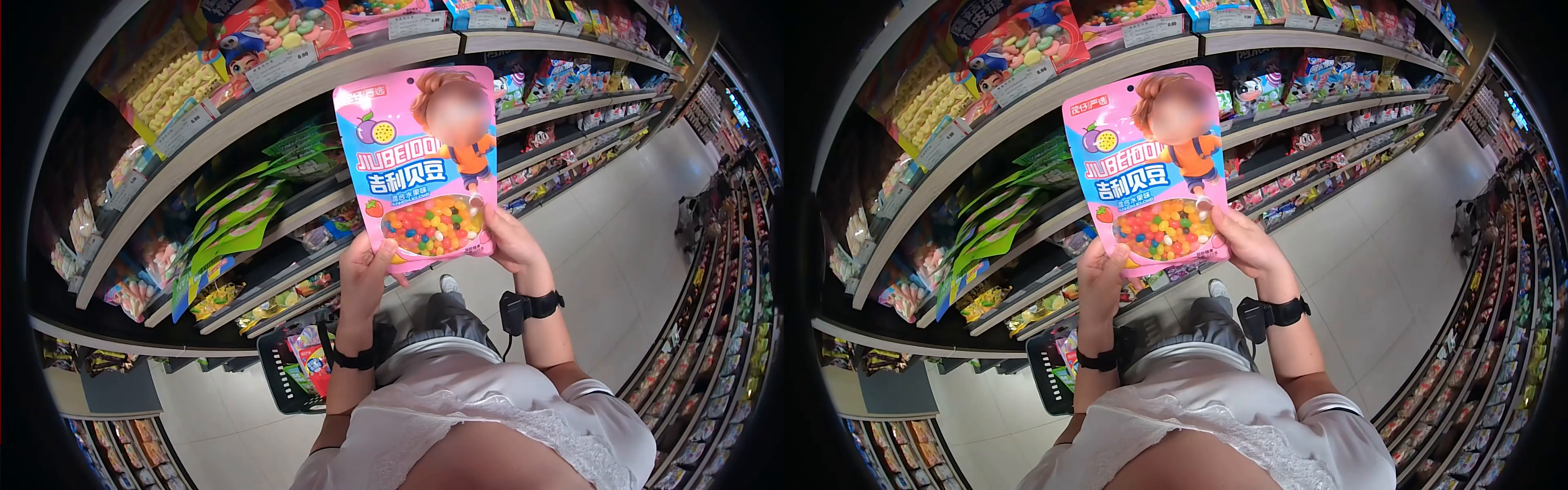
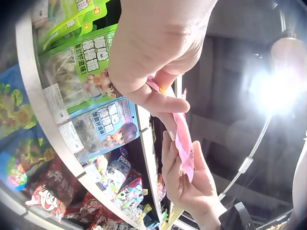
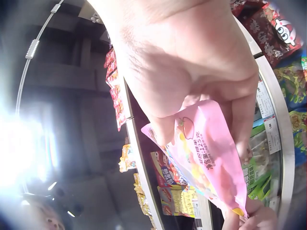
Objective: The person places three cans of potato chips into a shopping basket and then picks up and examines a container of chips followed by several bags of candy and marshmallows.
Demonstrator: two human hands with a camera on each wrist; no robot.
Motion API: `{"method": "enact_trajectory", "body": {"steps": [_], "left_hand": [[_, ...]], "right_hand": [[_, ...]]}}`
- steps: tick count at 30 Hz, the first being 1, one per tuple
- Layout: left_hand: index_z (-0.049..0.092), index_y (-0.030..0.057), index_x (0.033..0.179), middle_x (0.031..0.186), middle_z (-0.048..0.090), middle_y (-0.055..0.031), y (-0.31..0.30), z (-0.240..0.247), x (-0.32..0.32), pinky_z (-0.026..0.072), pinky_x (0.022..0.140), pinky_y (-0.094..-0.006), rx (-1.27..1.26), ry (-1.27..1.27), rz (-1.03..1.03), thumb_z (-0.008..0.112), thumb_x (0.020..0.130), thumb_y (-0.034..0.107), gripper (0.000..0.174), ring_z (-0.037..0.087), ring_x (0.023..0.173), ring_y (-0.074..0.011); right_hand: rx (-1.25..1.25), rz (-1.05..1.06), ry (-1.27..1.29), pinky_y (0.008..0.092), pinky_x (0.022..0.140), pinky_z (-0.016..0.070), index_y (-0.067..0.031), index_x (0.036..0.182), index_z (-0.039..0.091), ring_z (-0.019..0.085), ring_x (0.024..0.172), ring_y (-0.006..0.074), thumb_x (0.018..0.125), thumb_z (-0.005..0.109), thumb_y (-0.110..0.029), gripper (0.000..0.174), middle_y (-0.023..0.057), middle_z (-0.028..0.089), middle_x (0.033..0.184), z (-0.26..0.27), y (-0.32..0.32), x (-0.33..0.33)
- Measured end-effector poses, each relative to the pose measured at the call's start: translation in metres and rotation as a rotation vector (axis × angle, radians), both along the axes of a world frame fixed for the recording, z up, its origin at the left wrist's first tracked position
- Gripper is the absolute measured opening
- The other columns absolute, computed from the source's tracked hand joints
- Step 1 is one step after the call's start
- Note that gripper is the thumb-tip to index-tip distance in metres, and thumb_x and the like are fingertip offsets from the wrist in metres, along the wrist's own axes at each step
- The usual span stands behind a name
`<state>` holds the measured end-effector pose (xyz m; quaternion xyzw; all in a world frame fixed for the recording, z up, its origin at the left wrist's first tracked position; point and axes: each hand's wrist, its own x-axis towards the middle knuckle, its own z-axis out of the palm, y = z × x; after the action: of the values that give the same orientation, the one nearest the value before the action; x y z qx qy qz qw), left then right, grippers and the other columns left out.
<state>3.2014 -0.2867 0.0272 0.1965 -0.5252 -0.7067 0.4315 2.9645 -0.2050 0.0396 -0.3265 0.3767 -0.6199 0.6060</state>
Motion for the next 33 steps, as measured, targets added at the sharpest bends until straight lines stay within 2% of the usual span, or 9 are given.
{"method": "enact_trajectory", "body": {"steps": [4, 8, 10, 11, 13, 15, 18, 24, 33], "left_hand": [[0.055, -0.005, 0.12, 0.105, 0.067, -0.0113, 0.0, -0.001, -0.003, 0.0559, 0.053, -0.0247, 0.032, 0.045, 0.042, 0.053, 0.097, 0.008, 0.026, 0.066, 0.078, -0.0124], [0.052, -0.005, 0.127, 0.11, 0.066, -0.013, 0.0, -0.003, -0.002, 0.0574, 0.065, -0.0288, 0.112, 0.17, -0.005, 0.046, 0.102, 0.023, 0.038, 0.067, 0.086, -0.0151], [0.049, -0.0052, 0.13, 0.113, 0.065, -0.0146, -0.001, -0.002, -0.004, 0.0579, 0.072, -0.0322, 0.212, 0.348, -0.051, 0.043, 0.103, 0.03, 0.044, 0.067, 0.09, -0.0175], [0.046, -0.005, 0.133, 0.118, 0.063, -0.0164, -0.003, 0.003, -0.005, 0.0544, 0.08, -0.0332, 0.158, 0.267, -0.063, 0.045, 0.102, 0.034, 0.049, 0.065, 0.098, -0.0196], [0.041, -0.0047, 0.138, 0.129, 0.058, -0.0202, 0.002, 0.009, -0.006, 0.0474, 0.095, -0.0353, 0.06, 0.098, -0.084, 0.047, 0.1, 0.041, 0.06, 0.059, 0.115, -0.024], [0.05, -0.0006, 0.129, 0.121, 0.063, -0.0115, -0.005, -0.02, -0.003, 0.0474, 0.088, -0.0287, 0.087, 0.028, -0.197, 0.06, 0.096, 0.025, 0.043, 0.06, 0.106, -0.0151], [0.059, 0.001, 0.118, 0.11, 0.067, -0.0054, 0.005, -0.018, 0.0, 0.0489, 0.083, -0.0261, 0.27, -0.037, -0.085, 0.066, 0.092, 0.015, 0.03, 0.062, 0.094, -0.0103], [0.065, -0.0003, 0.109, 0.103, 0.07, -0.0039, 0.001, 0.0, -0.005, 0.05, 0.079, -0.0251, 0.079, -0.01, -0.012, 0.065, 0.092, 0.008, 0.019, 0.063, 0.089, -0.0087], [0.065, -0.0016, 0.107, 0.099, 0.07, -0.0048, 0.006, 0.008, -0.007, 0.0499, 0.076, -0.0248, 0.106, -0.064, 0.064, 0.064, 0.093, 0.009, 0.017, 0.062, 0.086, -0.008]], "right_hand": [[-0.064, -0.04, 0.179, 0.0373, 0.098, 0.0487, -0.0019, 0.142, 0.04, 0.057, 0.118, 0.0176, 0.094, 0.064, -0.022, 0.058, 0.0094, 0.056, 0.133, 0.01, 0.001, 0.002], [-0.136, -0.035, 0.076, 0.0307, 0.094, 0.0504, -0.0013, 0.141, 0.043, 0.058, 0.116, 0.0156, 0.098, 0.056, -0.015, 0.047, 0.0106, 0.056, 0.133, 0.005, -0.008, 0.01], [-0.128, 0.021, -0.457, 0.0312, 0.093, 0.0519, -0.0014, 0.143, 0.04, 0.06, 0.114, 0.0178, 0.097, 0.055, -0.01, 0.049, 0.0113, 0.059, 0.128, -0.001, -0.015, 0.027], [-0.223, 0.175, -0.741, 0.0305, 0.078, 0.0555, 0.0002, 0.141, 0.04, 0.066, 0.09, 0.0164, 0.098, 0.052, -0.012, 0.046, 0.0122, 0.064, 0.114, -0.015, -0.013, 0.035], [-0.178, 0.607, -1.229, 0.0268, 0.057, 0.0491, 0.0005, 0.13, 0.049, 0.057, 0.06, 0.0123, 0.099, 0.049, -0.018, 0.036, 0.0074, 0.061, 0.088, -0.037, -0.013, 0.06], [-0.016, 0.716, -1.314, 0.0241, 0.045, 0.0347, 0.0004, 0.115, 0.054, 0.04, 0.045, 0.0099, 0.1, 0.044, -0.024, 0.03, 0.0039, 0.049, 0.071, -0.051, -0.01, 0.1], [0.055, 0.764, -1.346, 0.0236, 0.046, 0.0307, -0.0015, 0.107, 0.056, 0.04, 0.047, 0.01, 0.101, 0.042, -0.029, 0.032, 0.0003, 0.043, 0.063, -0.061, -0.003, 0.126], [0.094, 0.798, -1.179, 0.0248, 0.046, 0.0303, -0.0063, 0.086, 0.049, 0.04, 0.049, 0.0118, 0.1, 0.042, -0.033, 0.031, 0.0003, 0.042, 0.061, -0.068, -0.016, 0.123], [0.177, 0.74, -1.092, 0.0243, 0.048, 0.0318, -0.0083, 0.084, 0.05, 0.039, 0.05, 0.0108, 0.099, 0.044, -0.032, 0.028, -0.0008, 0.041, 0.059, -0.066, -0.01, 0.124]]}}
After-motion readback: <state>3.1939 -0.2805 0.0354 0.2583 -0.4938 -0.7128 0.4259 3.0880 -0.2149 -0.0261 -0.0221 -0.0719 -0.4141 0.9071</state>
